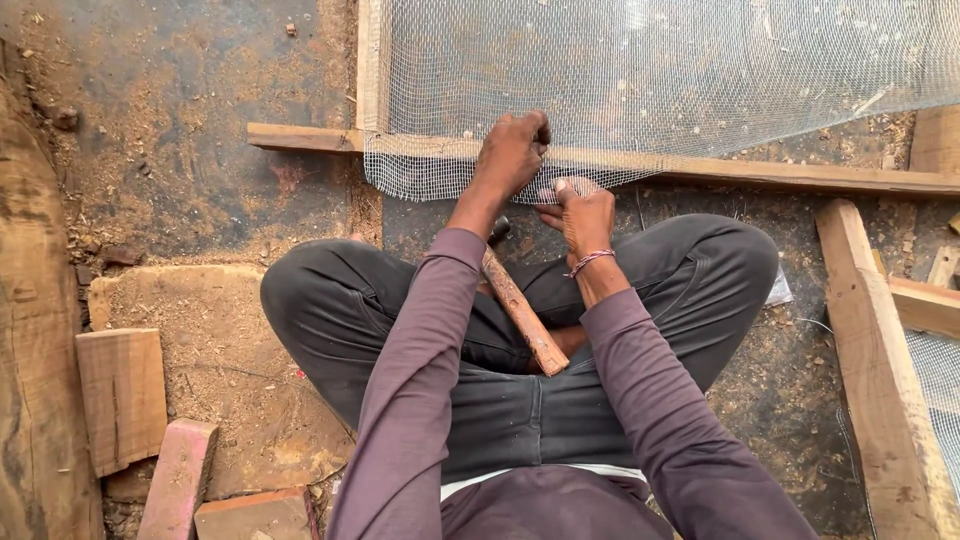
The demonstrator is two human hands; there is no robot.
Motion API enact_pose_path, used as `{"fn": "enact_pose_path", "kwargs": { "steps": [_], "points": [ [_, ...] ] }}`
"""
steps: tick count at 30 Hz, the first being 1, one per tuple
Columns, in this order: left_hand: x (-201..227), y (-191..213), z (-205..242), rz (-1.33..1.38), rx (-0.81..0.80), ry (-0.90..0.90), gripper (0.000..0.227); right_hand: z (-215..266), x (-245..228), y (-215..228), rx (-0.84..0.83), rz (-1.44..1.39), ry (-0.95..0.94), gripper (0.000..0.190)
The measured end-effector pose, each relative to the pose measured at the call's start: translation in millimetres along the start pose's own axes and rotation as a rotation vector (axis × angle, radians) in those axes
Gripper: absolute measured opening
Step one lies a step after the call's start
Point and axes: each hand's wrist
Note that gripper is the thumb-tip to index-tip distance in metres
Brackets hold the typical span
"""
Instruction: Attaching wire mesh to a wooden frame using a hammer and small nails while sitting on the workshop floor.
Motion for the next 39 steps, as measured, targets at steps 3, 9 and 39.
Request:
{"fn": "enact_pose_path", "kwargs": {
  "steps": [3,9,39],
  "points": [
    [5,6,7,-0.082,0.055,-0.062,0.011,-1,7,-1,0.004,0.077,0.038,0.02],
    [-1,1,4,-0.074,0.005,-0.052,0.017,46,18,1,-0.072,1.054,0.472,0.045],
    [-6,15,-1,0.038,-0.019,-0.131,0.011,22,-8,11,-0.048,0.309,0.082,0.025]
  ]
}}
Point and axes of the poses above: each hand's wrist, its own z-axis away from the middle knuckle, its own y-axis out of the back of the hand, x = y × z, and after that the axes turned 7 degrees about -x, right-handed
